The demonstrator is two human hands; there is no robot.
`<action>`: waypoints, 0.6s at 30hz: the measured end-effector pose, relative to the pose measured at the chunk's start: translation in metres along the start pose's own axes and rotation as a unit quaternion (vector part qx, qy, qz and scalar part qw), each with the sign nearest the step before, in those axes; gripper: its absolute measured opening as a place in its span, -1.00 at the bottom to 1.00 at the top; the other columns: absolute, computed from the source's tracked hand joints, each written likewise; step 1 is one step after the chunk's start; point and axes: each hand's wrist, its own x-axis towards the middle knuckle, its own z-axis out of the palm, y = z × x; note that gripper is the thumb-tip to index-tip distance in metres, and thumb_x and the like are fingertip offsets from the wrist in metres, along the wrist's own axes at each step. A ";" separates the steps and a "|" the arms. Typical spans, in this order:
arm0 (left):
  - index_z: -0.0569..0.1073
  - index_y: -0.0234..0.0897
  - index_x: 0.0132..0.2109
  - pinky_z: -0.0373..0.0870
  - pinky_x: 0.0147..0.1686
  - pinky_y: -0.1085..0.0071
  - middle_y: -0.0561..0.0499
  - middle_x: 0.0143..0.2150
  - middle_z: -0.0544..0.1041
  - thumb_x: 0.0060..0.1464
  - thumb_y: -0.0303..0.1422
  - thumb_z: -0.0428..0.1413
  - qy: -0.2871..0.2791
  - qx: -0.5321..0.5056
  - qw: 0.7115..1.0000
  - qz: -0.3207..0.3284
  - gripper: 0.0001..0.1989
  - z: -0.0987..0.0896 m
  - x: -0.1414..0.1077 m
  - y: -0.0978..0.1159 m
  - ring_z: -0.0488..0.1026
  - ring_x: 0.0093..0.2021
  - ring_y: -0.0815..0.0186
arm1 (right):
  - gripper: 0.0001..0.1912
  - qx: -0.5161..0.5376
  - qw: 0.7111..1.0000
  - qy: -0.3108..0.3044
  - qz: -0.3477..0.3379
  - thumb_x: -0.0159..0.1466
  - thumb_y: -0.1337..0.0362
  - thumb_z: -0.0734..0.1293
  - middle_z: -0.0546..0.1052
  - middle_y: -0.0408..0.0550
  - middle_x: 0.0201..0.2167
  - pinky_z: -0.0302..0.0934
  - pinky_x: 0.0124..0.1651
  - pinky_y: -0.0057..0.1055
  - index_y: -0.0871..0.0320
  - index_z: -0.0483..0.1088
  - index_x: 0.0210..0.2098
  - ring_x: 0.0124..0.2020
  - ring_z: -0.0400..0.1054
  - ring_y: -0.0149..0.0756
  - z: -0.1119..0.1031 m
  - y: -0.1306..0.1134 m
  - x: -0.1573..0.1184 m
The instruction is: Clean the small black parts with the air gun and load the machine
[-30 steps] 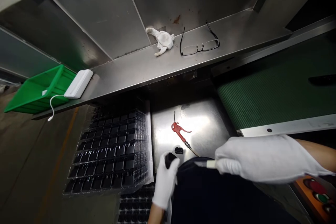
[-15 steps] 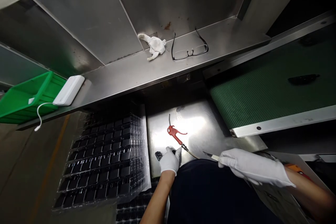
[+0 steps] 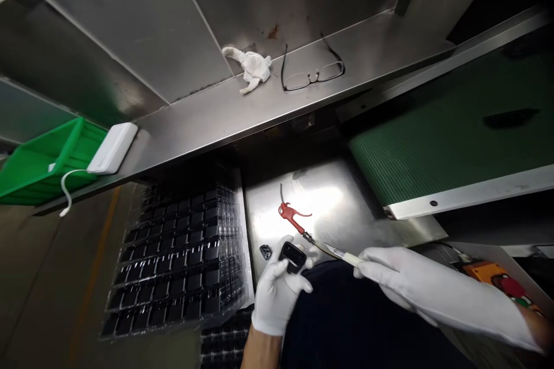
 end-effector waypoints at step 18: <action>0.49 -0.33 0.03 0.45 -0.66 0.57 -0.16 -0.15 0.57 0.08 -0.43 0.11 -0.184 -0.136 0.969 0.090 -0.66 0.026 -0.039 0.006 0.60 -0.36 0.24 | -0.20 0.008 1.000 -0.011 -0.005 0.31 -0.48 0.14 0.37 -0.20 -0.58 0.11 -0.61 -0.55 0.14 0.41 -0.03 -0.65 0.20 -0.45 0.005 0.005 0.020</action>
